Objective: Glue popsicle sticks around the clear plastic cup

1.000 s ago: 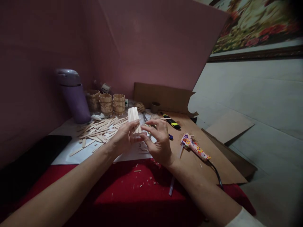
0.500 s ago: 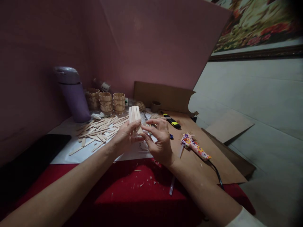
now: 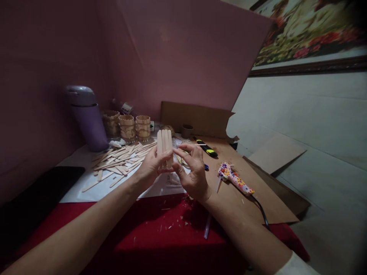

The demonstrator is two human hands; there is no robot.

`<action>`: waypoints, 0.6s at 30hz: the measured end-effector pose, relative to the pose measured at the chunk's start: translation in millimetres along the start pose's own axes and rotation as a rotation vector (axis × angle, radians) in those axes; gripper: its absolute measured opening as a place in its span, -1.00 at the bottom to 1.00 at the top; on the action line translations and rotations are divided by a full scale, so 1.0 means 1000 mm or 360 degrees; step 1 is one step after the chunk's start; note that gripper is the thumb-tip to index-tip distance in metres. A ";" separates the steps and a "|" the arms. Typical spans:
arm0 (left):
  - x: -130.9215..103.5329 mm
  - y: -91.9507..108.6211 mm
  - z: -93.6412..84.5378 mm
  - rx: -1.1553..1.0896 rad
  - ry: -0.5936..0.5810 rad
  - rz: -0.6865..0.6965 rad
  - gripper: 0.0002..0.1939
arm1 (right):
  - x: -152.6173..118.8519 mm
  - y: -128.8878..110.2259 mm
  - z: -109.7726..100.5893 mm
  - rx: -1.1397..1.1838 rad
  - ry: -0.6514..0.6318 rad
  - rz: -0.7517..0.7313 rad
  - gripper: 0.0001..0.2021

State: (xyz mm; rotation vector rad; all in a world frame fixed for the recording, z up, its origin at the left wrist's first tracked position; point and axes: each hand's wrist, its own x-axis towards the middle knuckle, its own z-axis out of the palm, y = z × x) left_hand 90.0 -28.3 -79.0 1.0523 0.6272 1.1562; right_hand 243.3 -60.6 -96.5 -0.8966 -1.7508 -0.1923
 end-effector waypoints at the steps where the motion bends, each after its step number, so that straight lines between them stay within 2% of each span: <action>1: 0.000 -0.001 0.000 0.0005 -0.0022 0.0008 -0.48 | 0.000 0.000 0.000 0.0029 0.0007 0.0011 -0.70; 18: -0.001 -0.003 0.000 0.0043 -0.0099 -0.0042 -0.45 | 0.000 0.003 0.002 0.0204 0.0081 0.0192 -0.67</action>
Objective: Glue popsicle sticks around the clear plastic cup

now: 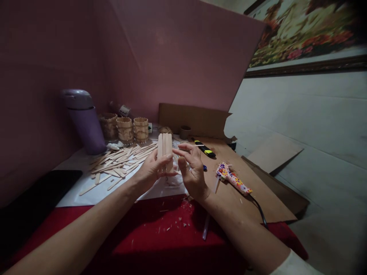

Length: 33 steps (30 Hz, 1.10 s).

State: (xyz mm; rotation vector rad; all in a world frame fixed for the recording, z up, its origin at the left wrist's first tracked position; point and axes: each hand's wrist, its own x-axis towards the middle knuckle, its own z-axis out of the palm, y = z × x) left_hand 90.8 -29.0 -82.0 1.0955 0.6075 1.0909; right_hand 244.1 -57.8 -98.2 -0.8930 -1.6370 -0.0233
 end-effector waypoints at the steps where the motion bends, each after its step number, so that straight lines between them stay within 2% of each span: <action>1: 0.000 0.000 0.000 -0.0003 0.0000 -0.0001 -0.44 | 0.000 0.000 0.000 0.0000 0.0001 -0.0005 -0.67; 7: 0.000 -0.001 -0.001 0.0006 -0.0007 0.0017 -0.44 | 0.000 -0.001 0.001 0.0026 0.0001 -0.0033 -0.64; 14: 0.003 -0.002 -0.002 -0.0041 -0.0032 -0.0021 -0.50 | 0.002 0.001 0.000 0.0029 0.0010 -0.0052 -0.47; 20: 0.006 -0.004 -0.004 -0.0045 -0.0025 -0.0035 -0.52 | 0.002 0.001 0.000 -0.0026 0.0005 -0.0085 -0.45; 33: 0.005 -0.006 -0.004 -0.0008 -0.0133 -0.0044 -0.50 | 0.004 0.005 -0.001 -0.0022 0.0036 -0.0042 -0.43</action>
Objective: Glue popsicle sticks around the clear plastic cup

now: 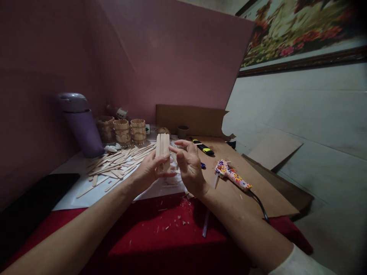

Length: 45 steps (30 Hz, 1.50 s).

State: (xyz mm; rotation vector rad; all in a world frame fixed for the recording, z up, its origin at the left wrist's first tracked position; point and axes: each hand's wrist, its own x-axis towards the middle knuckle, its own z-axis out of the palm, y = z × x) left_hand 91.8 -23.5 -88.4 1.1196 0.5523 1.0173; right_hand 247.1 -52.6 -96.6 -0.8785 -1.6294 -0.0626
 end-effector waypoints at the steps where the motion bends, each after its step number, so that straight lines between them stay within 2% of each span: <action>1: 0.000 0.000 0.000 0.0007 -0.0007 -0.0002 -0.50 | 0.000 0.000 0.000 0.0011 0.0009 0.0001 -0.44; 5: -0.001 0.002 0.001 0.0000 -0.0027 -0.0019 -0.49 | 0.002 0.003 0.000 0.0050 0.0097 0.0041 -0.45; 9: -0.003 0.005 0.003 -0.0082 -0.0049 -0.0048 -0.59 | 0.003 0.006 0.002 0.0076 0.0157 0.0128 -0.49; 17: -0.005 0.011 0.004 -0.0280 -0.0022 -0.0087 -0.81 | -0.003 0.003 0.002 0.0055 0.0058 0.0072 -0.55; 25: -0.004 0.004 0.000 -0.0185 -0.0022 0.0017 -0.74 | -0.005 -0.004 0.001 -0.0060 -0.0043 -0.0120 -0.60; 30: -0.002 0.002 -0.002 -0.0233 0.0011 0.0014 -0.74 | -0.005 -0.001 0.001 -0.0121 0.0009 -0.0055 -0.57; 38: -0.004 0.004 0.001 -0.0191 0.0015 0.0006 -0.68 | -0.007 0.000 0.004 -0.0103 -0.0054 -0.0066 -0.58; 45: -0.002 0.006 0.003 -0.0280 0.0034 -0.0048 -0.74 | -0.005 -0.001 0.002 -0.0091 -0.0070 -0.0074 -0.63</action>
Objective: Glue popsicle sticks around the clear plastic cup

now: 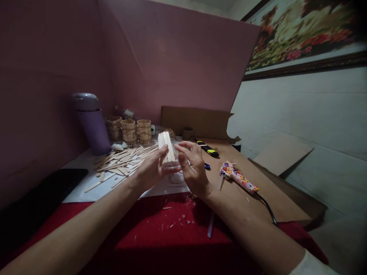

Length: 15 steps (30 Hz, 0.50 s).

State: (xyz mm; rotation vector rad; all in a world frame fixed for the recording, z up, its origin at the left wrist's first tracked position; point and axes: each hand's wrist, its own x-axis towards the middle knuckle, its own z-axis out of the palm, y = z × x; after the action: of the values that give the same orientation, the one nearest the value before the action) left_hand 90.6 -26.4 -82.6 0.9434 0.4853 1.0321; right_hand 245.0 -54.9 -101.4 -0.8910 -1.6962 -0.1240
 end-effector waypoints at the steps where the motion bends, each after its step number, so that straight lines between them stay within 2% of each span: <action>1: 0.001 0.000 -0.001 -0.0015 0.0007 -0.0003 -0.75 | 0.000 0.000 0.000 -0.0005 -0.0008 -0.0013 -0.66; 8: 0.005 -0.004 -0.010 -0.0004 -0.0025 0.0025 -0.76 | 0.000 0.004 0.002 -0.0017 0.0005 -0.0116 -0.77; 15: 0.003 -0.005 -0.006 -0.0009 -0.0085 0.0084 -0.76 | 0.001 0.005 -0.001 -0.0014 0.0004 -0.0131 -0.77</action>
State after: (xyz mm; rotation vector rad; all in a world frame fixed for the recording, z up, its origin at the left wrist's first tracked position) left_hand 89.5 -22.3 -89.9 0.9806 0.4152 1.0525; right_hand 248.3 -51.2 -101.7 -0.8277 -1.7314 -0.1883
